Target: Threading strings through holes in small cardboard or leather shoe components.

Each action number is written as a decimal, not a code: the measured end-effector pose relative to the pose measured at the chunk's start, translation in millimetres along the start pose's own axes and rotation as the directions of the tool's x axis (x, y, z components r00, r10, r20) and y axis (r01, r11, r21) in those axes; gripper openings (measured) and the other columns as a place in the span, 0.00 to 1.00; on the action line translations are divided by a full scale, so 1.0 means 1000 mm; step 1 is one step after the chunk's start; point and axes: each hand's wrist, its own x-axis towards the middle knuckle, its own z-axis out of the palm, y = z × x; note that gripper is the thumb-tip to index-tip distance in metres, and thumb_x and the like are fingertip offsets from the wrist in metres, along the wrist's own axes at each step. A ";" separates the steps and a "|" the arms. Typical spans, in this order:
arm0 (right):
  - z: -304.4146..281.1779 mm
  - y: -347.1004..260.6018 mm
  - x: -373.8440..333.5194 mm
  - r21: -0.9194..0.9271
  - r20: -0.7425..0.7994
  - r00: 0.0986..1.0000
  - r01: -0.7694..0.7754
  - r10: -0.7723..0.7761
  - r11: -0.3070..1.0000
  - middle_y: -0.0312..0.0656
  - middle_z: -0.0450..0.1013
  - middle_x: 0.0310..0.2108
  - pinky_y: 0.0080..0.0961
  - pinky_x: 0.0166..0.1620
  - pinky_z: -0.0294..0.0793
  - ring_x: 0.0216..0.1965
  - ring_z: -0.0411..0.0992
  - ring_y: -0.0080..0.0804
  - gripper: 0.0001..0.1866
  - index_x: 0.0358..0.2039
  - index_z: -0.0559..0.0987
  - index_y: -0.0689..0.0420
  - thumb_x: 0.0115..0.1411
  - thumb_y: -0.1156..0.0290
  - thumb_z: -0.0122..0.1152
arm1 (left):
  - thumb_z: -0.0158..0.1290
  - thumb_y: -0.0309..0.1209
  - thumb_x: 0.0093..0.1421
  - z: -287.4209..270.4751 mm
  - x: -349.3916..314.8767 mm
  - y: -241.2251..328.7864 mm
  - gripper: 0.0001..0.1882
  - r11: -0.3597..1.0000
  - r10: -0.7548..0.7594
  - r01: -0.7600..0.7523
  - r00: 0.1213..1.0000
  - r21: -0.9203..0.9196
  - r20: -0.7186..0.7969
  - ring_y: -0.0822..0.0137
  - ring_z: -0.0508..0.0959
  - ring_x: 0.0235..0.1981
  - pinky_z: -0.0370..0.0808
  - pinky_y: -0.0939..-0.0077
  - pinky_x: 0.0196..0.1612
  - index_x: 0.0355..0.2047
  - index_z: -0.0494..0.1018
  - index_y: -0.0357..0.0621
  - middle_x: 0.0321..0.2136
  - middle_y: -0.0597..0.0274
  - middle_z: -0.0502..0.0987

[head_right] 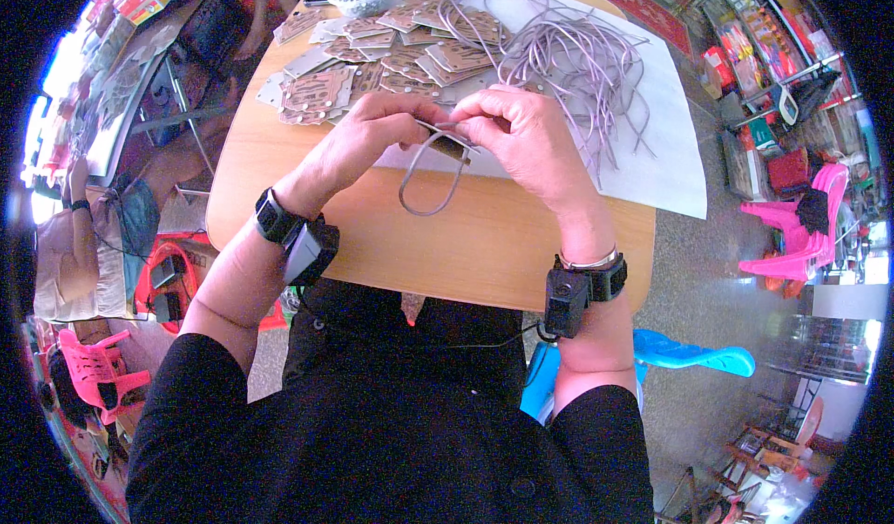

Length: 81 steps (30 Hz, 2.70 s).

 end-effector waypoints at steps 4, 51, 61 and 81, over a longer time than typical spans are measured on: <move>0.001 0.000 0.001 -0.010 0.015 1.000 0.019 -0.019 1.000 0.34 0.75 0.26 0.18 0.33 0.69 0.29 0.70 0.18 0.05 0.32 0.81 0.60 0.56 0.75 0.59 | 0.47 0.30 0.53 0.001 0.001 -0.003 0.15 0.996 0.017 -0.017 1.000 -0.085 0.001 0.75 0.69 0.28 0.67 0.82 0.35 0.37 0.76 0.34 0.26 0.65 0.74; 0.005 0.001 0.003 0.379 0.150 0.986 -0.127 0.075 0.917 0.33 0.75 0.31 0.18 0.41 0.73 0.35 0.72 0.18 0.05 0.35 0.77 0.62 0.59 0.78 0.55 | 0.51 0.31 0.54 -0.004 0.000 0.001 0.12 0.997 0.029 -0.031 0.999 -0.072 -0.025 0.76 0.73 0.28 0.69 0.83 0.34 0.34 0.75 0.35 0.25 0.66 0.75; 0.015 0.004 0.003 0.171 0.004 1.000 -0.031 0.031 0.985 0.33 0.73 0.27 0.18 0.34 0.69 0.29 0.68 0.17 0.02 0.33 0.75 0.61 0.59 0.77 0.55 | 0.52 0.30 0.54 -0.004 0.001 0.001 0.11 0.973 0.031 -0.030 1.000 -0.227 0.000 0.76 0.74 0.31 0.71 0.81 0.39 0.35 0.76 0.36 0.28 0.65 0.77; 0.014 0.004 0.003 0.227 0.062 0.997 -0.059 0.046 0.972 0.32 0.73 0.27 0.19 0.33 0.68 0.29 0.67 0.17 0.06 0.36 0.75 0.62 0.62 0.73 0.54 | 0.50 0.29 0.56 -0.006 -0.001 0.004 0.13 0.951 -0.034 0.031 0.999 -0.308 -0.006 0.71 0.77 0.32 0.73 0.79 0.39 0.38 0.75 0.33 0.31 0.58 0.78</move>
